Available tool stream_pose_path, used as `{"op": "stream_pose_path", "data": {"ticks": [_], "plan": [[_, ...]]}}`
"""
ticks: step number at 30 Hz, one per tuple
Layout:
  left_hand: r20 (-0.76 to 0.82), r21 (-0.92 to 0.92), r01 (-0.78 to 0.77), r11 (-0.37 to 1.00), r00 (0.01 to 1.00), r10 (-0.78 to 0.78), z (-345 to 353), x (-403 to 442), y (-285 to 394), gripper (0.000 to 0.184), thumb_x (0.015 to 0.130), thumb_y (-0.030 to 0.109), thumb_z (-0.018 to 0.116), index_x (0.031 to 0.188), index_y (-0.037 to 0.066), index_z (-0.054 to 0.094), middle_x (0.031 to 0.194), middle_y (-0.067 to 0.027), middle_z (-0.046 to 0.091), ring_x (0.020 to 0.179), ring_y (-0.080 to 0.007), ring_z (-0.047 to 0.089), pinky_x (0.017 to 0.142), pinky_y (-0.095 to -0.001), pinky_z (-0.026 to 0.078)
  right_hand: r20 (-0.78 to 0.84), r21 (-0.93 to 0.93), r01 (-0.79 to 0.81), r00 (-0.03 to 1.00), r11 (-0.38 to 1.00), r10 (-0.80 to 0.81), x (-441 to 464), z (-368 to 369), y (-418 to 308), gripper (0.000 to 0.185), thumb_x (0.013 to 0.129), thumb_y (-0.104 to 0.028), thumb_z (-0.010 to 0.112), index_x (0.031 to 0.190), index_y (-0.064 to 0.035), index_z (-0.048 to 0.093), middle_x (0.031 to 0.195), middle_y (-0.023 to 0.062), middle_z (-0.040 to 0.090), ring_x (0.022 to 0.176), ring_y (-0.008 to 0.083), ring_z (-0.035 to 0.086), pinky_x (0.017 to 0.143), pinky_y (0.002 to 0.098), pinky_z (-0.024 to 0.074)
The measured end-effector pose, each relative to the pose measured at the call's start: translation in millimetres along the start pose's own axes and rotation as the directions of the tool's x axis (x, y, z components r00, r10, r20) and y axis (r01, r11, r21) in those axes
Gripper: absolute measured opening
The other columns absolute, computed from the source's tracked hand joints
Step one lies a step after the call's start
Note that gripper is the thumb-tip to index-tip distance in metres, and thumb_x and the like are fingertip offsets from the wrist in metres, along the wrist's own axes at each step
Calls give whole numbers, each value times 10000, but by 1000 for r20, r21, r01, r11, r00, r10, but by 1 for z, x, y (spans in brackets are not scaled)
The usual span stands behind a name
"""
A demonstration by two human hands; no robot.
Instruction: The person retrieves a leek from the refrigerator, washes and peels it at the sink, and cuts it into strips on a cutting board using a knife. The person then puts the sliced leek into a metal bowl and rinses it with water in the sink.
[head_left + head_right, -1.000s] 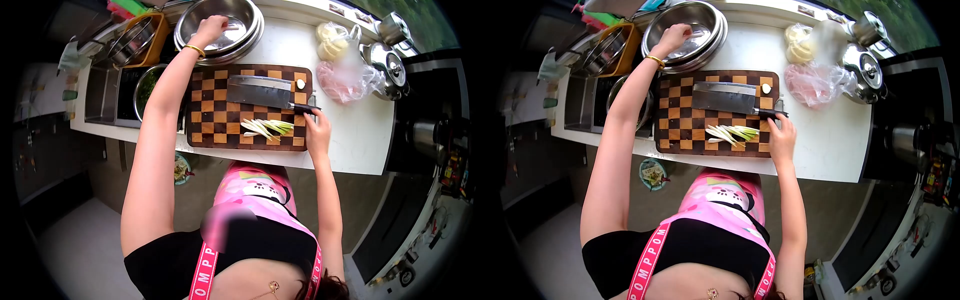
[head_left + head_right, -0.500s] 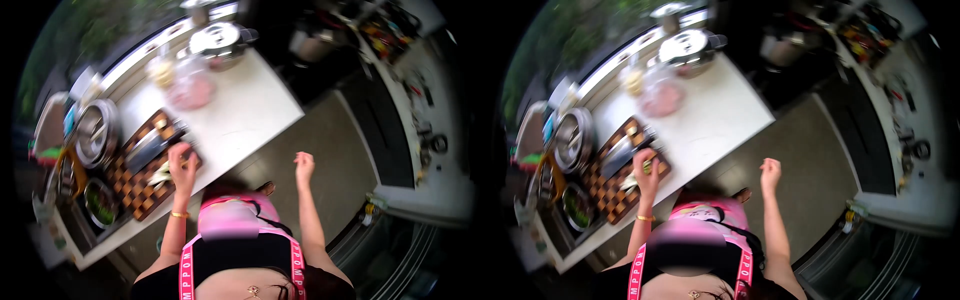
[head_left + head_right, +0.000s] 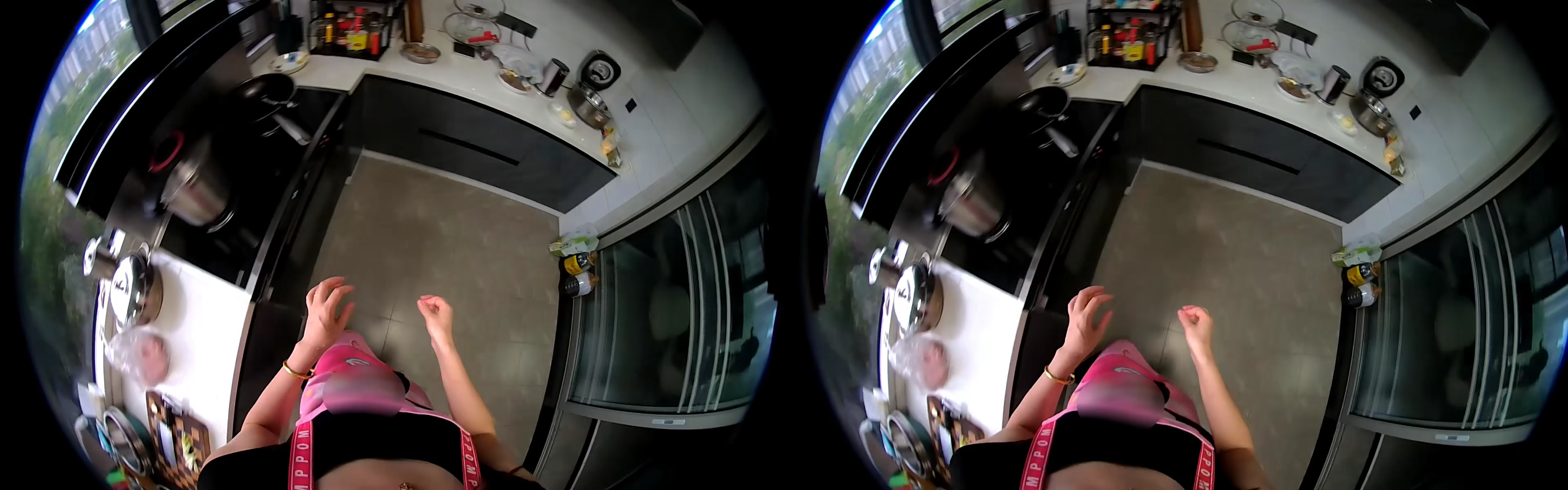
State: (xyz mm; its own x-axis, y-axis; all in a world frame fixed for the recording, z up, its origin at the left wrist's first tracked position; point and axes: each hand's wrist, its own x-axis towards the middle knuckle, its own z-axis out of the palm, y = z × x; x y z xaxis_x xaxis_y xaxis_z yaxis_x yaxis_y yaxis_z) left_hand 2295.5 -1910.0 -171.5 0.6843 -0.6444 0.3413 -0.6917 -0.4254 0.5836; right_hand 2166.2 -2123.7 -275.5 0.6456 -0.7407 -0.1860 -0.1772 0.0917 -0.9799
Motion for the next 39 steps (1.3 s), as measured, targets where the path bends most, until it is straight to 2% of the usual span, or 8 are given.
{"op": "stream_pose_path", "data": {"ticks": [10,17,20,22,23,29,34,39], "plan": [[235,-3,76,997,969,-74,178,234,-67,324,759,93,649,1066,119,551,1153,-111,477,1071,-283,492,949,-451,326,-125,119,-303,940,946,317,241,-92,-3,250,929,-275,517,785,-71,539,801,82,647,701,130,612,621,242,467],[360,-70,121,990,929,-89,277,397,-66,325,765,105,648,1075,120,549,1168,-118,476,1048,-286,507,933,-464,344,-201,126,-377,896,918,395,441,-164,20,136,909,-193,535,914,-65,489,860,109,640,713,160,624,642,283,501],[370,-61,254,965,904,-215,323,437,-87,322,766,112,653,1073,114,553,1170,-129,485,1035,-307,514,904,-473,369,-185,-59,-440,887,896,423,543,-186,62,156,858,-147,583,935,-48,490,893,116,637,749,183,632,685,305,510],[280,-88,317,944,918,-282,357,462,-106,328,760,87,658,1071,90,553,1131,-144,513,1004,-343,532,861,-445,418,-39,-550,-156,986,820,162,632,-189,81,234,811,-151,625,965,-31,496,920,119,633,815,211,632,734,327,509],[261,-82,314,946,923,-284,376,478,-117,328,760,87,658,1071,90,553,1131,-144,513,1004,-343,532,861,-445,418,28,-452,-164,980,877,198,673,-189,98,289,789,-192,655,977,-22,515,912,116,636,869,237,627,769,346,499],[269,-138,547,826,823,-500,460,536,-148,300,770,38,641,1061,55,567,1061,-134,556,986,-299,551,835,-380,463,228,-771,-48,910,635,346,844,-161,127,277,767,-216,678,958,-69,543,1189,160,546,1132,283,514,917,386,437],[322,-210,635,743,763,-561,550,582,-184,296,792,73,639,1080,72,572,1065,-114,562,997,-255,556,829,-377,465,337,-777,161,923,608,186,936,-126,203,257,726,-213,706,931,-126,579,1430,144,315,1310,342,298,1029,403,325],[366,-358,688,631,725,-583,628,604,-225,310,823,120,636,1124,98,568,1110,-92,544,1062,-222,539,855,-352,458,334,-806,300,942,511,-26,979,-111,248,179,711,-173,714,836,-119,598,1418,130,325,1294,341,323,1022,416,331]]}}
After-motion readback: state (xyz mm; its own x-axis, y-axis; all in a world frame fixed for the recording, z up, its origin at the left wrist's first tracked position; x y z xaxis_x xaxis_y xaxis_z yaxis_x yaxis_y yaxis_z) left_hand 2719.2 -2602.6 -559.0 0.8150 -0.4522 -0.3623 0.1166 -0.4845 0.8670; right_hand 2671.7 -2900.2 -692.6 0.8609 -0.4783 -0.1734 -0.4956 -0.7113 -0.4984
